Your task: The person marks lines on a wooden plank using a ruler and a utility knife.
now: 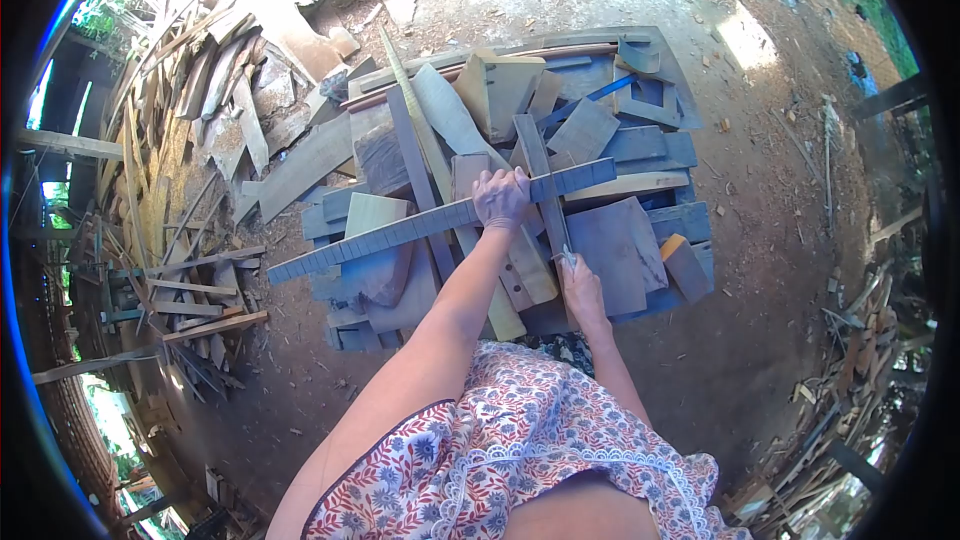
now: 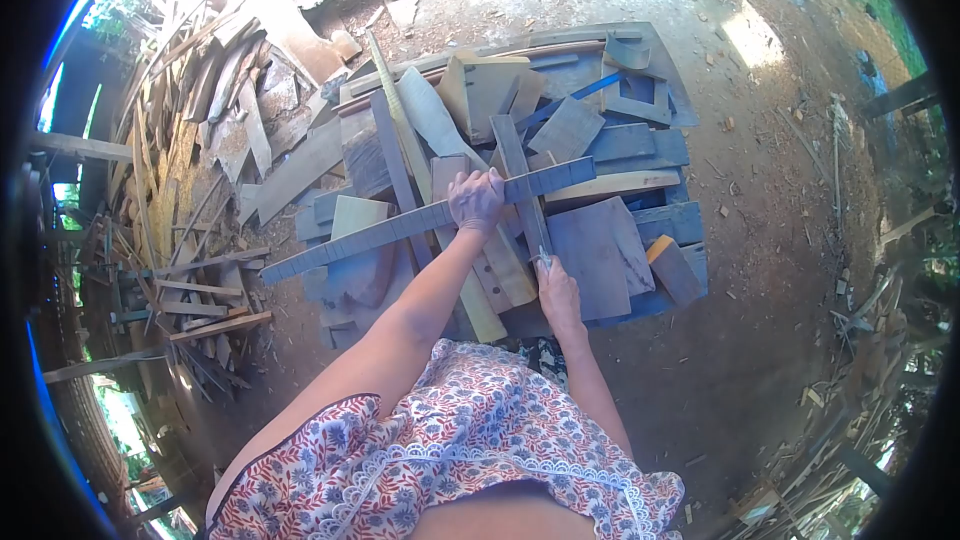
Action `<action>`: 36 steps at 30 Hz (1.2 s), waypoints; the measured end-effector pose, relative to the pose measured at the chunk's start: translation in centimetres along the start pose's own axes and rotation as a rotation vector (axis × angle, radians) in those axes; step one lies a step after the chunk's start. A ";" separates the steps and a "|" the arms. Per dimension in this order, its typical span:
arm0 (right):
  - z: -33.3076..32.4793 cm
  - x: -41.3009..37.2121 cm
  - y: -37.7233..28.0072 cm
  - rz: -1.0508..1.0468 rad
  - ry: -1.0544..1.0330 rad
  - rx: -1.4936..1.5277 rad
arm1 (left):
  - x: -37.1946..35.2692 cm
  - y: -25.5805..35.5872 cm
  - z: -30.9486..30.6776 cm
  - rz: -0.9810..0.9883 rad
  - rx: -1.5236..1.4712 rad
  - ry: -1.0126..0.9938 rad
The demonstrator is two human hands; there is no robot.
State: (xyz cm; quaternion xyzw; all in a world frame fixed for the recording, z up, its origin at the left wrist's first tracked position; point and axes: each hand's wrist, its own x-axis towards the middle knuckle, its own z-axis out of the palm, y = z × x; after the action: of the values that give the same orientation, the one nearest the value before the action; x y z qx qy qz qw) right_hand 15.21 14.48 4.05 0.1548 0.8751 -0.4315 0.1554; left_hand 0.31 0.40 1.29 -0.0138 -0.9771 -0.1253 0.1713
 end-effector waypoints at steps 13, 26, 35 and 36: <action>-0.5 -0.1 -0.1 -0.005 -0.010 -0.015 | -0.1 0.1 -0.2 -0.009 -0.013 -0.018; -0.4 -0.3 0.3 0.012 -0.024 -0.022 | 0.0 0.0 0.0 -0.017 -0.022 -0.018; 0.4 -0.9 0.8 0.036 -0.014 -0.006 | 0.0 -0.1 0.1 -0.003 -0.007 -0.003; 0.3 -0.9 0.8 0.020 -0.017 -0.007 | 0.0 0.0 0.0 -0.005 -0.008 -0.006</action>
State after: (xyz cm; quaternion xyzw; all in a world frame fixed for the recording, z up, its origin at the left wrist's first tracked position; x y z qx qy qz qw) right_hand 16.37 14.55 3.63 0.1595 0.8737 -0.4279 0.1677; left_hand 0.34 0.38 1.26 -0.0123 -0.9771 -0.1298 0.1681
